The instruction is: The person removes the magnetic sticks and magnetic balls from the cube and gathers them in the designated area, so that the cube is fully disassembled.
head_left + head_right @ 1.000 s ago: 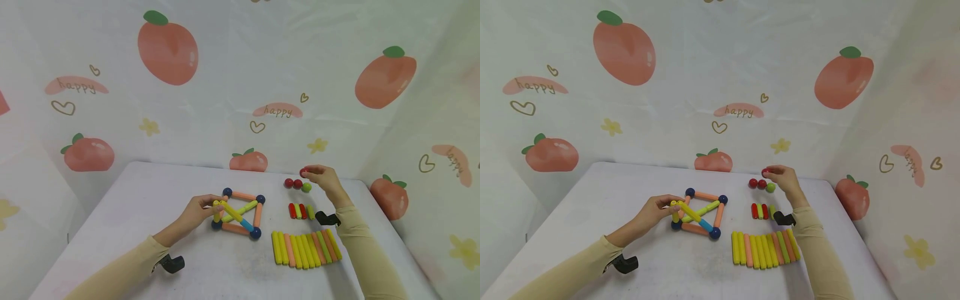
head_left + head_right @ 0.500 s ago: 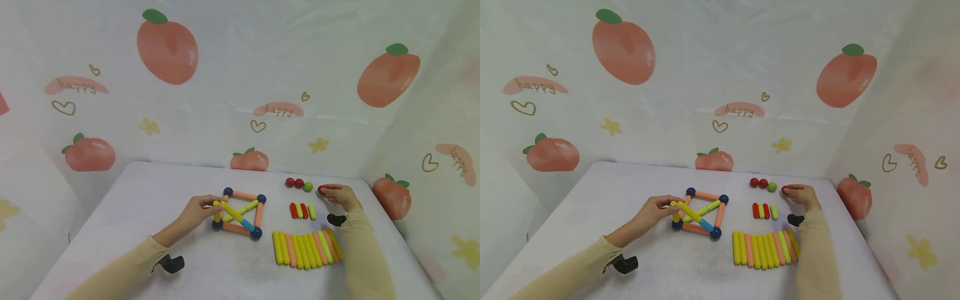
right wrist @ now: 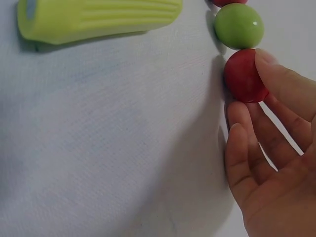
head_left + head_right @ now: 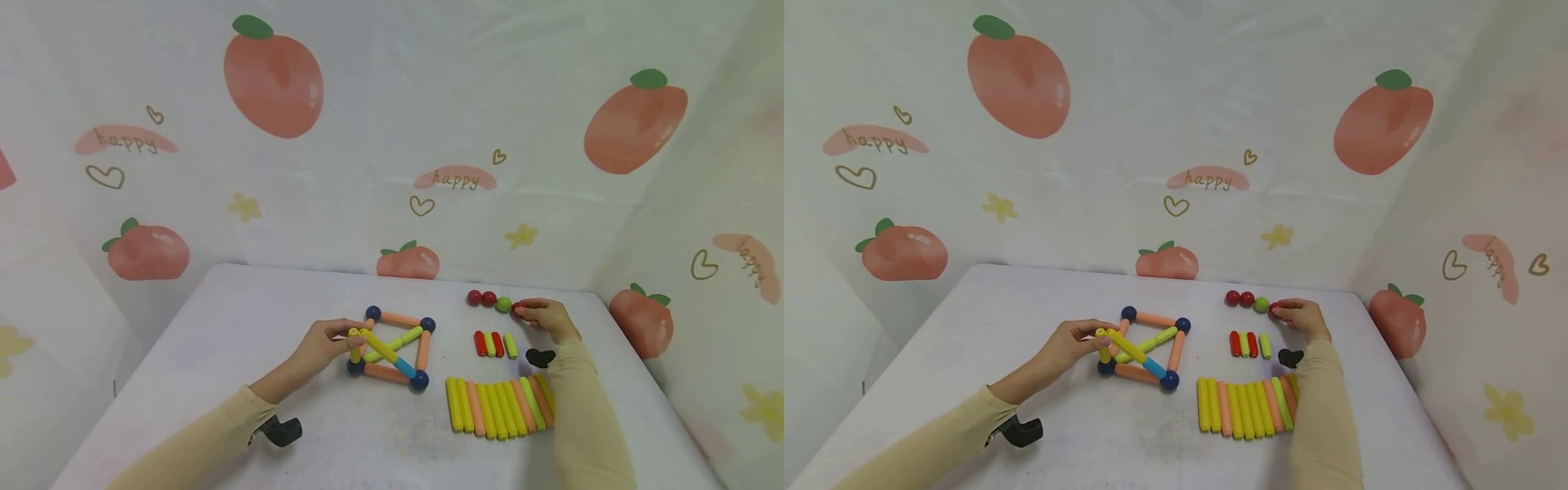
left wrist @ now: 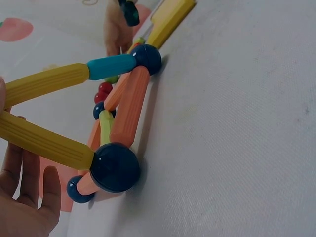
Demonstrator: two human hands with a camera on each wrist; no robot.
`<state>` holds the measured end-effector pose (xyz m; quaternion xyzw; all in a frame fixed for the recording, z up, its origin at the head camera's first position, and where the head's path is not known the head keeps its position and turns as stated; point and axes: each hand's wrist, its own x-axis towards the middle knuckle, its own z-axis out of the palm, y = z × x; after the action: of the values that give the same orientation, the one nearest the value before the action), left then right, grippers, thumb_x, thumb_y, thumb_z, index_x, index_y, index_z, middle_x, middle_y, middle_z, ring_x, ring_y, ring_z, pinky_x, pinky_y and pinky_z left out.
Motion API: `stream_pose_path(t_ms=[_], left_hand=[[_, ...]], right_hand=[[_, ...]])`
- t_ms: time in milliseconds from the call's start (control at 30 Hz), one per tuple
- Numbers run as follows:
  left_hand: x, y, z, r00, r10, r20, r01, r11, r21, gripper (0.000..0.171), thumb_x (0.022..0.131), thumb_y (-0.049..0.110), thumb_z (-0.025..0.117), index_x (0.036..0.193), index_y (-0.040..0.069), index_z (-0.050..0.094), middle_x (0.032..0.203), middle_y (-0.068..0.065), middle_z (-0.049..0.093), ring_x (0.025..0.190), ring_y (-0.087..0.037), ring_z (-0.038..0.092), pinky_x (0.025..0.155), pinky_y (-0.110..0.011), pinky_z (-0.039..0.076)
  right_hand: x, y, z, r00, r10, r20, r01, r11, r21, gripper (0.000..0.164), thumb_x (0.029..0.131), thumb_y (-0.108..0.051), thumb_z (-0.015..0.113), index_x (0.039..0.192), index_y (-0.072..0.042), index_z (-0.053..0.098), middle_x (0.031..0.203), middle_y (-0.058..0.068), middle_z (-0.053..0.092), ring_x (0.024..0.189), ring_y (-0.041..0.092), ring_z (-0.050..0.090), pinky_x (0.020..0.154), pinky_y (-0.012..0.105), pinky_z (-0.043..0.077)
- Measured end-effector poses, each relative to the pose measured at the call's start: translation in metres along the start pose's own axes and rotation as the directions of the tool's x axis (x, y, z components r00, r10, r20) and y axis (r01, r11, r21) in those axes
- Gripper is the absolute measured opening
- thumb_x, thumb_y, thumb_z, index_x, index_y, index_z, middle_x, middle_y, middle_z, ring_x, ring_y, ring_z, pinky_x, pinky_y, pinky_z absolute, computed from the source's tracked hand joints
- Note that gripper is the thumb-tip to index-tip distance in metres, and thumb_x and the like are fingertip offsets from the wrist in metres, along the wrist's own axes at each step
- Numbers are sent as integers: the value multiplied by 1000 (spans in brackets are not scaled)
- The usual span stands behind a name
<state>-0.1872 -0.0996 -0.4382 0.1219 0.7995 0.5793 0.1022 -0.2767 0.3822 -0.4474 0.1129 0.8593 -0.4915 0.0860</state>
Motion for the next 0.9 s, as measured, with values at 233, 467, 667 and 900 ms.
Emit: stream_pose_path(t_ms=[233, 467, 667, 900], left_hand=[[0, 1, 0, 1000, -22, -10, 22, 1000, -13, 46, 87, 34, 75, 126, 12, 68, 123, -3, 70, 106, -17, 59, 87, -29, 47], [0, 1, 1, 1000, -16, -8, 16, 1000, -6, 45, 87, 35, 74, 126, 12, 68, 123, -6, 70, 106, -17, 58, 88, -30, 46], [2, 0, 1, 1000, -17, -4, 17, 1000, -18, 46, 87, 36, 75, 126, 12, 68, 124, -8, 69, 106, -17, 59, 88, -30, 47], [2, -1, 0, 1000, -20, -4, 20, 1000, -20, 46, 86, 37, 75, 125, 14, 69, 123, -6, 70, 106, -17, 57, 88, -30, 45]], right_hand=[[-1, 2, -3, 999, -18, 29, 18, 1000, -6, 64, 93, -35, 69, 139, 4, 49, 97, -15, 65, 83, -3, 59, 75, 15, 53], [-2, 2, -9, 996, -41, 76, 43, 999, -27, 65, 94, -31, 67, 141, 6, 42, 118, 5, 67, 85, -4, 62, 78, 16, 55], [-4, 1, -19, 991, -17, 133, 26, 998, -65, 42, 94, -27, 69, 111, 3, 44, 89, -2, 68, 81, 5, 66, 78, 21, 56], [-11, -5, -22, 971, 18, 240, 31, 980, -198, 24, 94, -26, 67, 94, -4, 60, 86, -3, 68, 83, 12, 62, 78, 24, 55]])
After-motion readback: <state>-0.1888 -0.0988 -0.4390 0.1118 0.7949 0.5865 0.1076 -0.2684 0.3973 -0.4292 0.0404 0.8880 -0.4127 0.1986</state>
